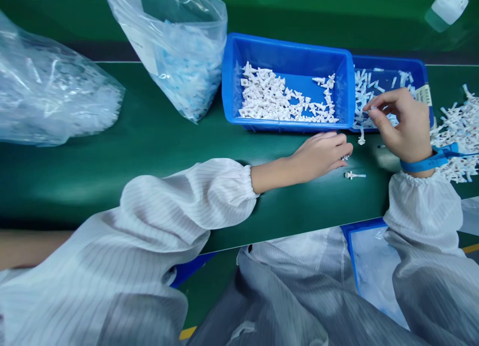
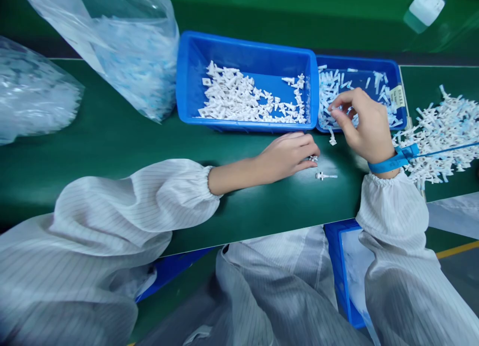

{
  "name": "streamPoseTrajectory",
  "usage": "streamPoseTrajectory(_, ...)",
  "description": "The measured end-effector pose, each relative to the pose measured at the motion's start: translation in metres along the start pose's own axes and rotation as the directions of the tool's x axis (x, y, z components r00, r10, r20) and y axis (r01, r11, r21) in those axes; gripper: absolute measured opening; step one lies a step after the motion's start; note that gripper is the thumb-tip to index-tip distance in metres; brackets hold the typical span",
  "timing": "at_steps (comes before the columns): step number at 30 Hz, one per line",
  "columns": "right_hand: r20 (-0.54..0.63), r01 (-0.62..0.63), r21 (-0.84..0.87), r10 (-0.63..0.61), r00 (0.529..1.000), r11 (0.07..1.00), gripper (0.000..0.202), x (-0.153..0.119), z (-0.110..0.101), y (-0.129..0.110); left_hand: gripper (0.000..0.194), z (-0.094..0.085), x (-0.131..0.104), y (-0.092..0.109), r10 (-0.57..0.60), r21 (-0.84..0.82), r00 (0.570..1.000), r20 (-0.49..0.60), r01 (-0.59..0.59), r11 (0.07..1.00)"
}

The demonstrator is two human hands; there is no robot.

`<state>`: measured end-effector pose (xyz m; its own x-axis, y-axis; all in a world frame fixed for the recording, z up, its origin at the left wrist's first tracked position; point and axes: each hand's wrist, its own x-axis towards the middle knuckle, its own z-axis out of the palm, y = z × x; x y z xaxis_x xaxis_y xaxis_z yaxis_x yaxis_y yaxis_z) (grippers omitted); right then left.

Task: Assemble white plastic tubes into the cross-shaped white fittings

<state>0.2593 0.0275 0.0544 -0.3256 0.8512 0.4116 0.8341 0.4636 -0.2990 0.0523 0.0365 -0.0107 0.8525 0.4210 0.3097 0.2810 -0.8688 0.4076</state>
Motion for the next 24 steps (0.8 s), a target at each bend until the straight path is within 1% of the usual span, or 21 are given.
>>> streamPoseTrajectory(3, 0.054, 0.138, 0.076, -0.142, 0.988, 0.988, 0.007, -0.003, -0.002, -0.010, 0.019, 0.000, 0.000, 0.000, -0.001, 0.007, 1.000, 0.009, 0.001, 1.000)
streamPoseTrajectory(5, 0.127, 0.210, 0.193, -0.237, 0.963, 0.958, 0.003, -0.004, -0.003, -0.017, 0.020, 0.001, 0.000, -0.001, 0.012, 0.011, 1.000, 0.006, -0.012, 1.000)
streamPoseTrajectory(7, 0.191, 0.239, 0.298, -0.303, 0.934, 0.924, 0.008, -0.004, -0.005, -0.022, 0.021, 0.002, 0.000, -0.002, 0.022, 0.016, 1.000, -0.003, -0.022, 1.000)
streamPoseTrajectory(9, 0.242, 0.247, 0.347, -0.341, 0.908, 0.905, 0.012, -0.002, -0.006, -0.023, 0.022, 0.002, 0.001, -0.003, 0.025, 0.022, 1.000, -0.004, -0.025, 0.999)
streamPoseTrajectory(14, 0.329, 0.236, 0.350, -0.355, 0.875, 0.907, 0.012, -0.002, -0.010, -0.019, 0.021, 0.001, 0.001, -0.003, 0.008, -0.016, 1.000, 0.010, -0.008, 1.000)
streamPoseTrajectory(18, 0.396, 0.247, 0.376, -0.396, 0.829, 0.893, 0.014, -0.005, -0.008, -0.018, 0.026, -0.001, 0.003, -0.002, -0.017, -0.053, 0.999, 0.030, 0.018, 0.998)
streamPoseTrajectory(20, 0.410, 0.247, 0.356, -0.388, 0.825, 0.901, 0.014, -0.006, -0.007, -0.018, 0.028, -0.003, 0.003, -0.001, -0.022, -0.058, 0.999, 0.038, 0.024, 0.998)
streamPoseTrajectory(24, 0.411, 0.247, 0.293, -0.355, 0.840, 0.924, 0.011, -0.008, -0.009, -0.016, 0.025, -0.005, 0.004, -0.001, -0.044, -0.064, 0.997, 0.066, 0.049, 0.997)
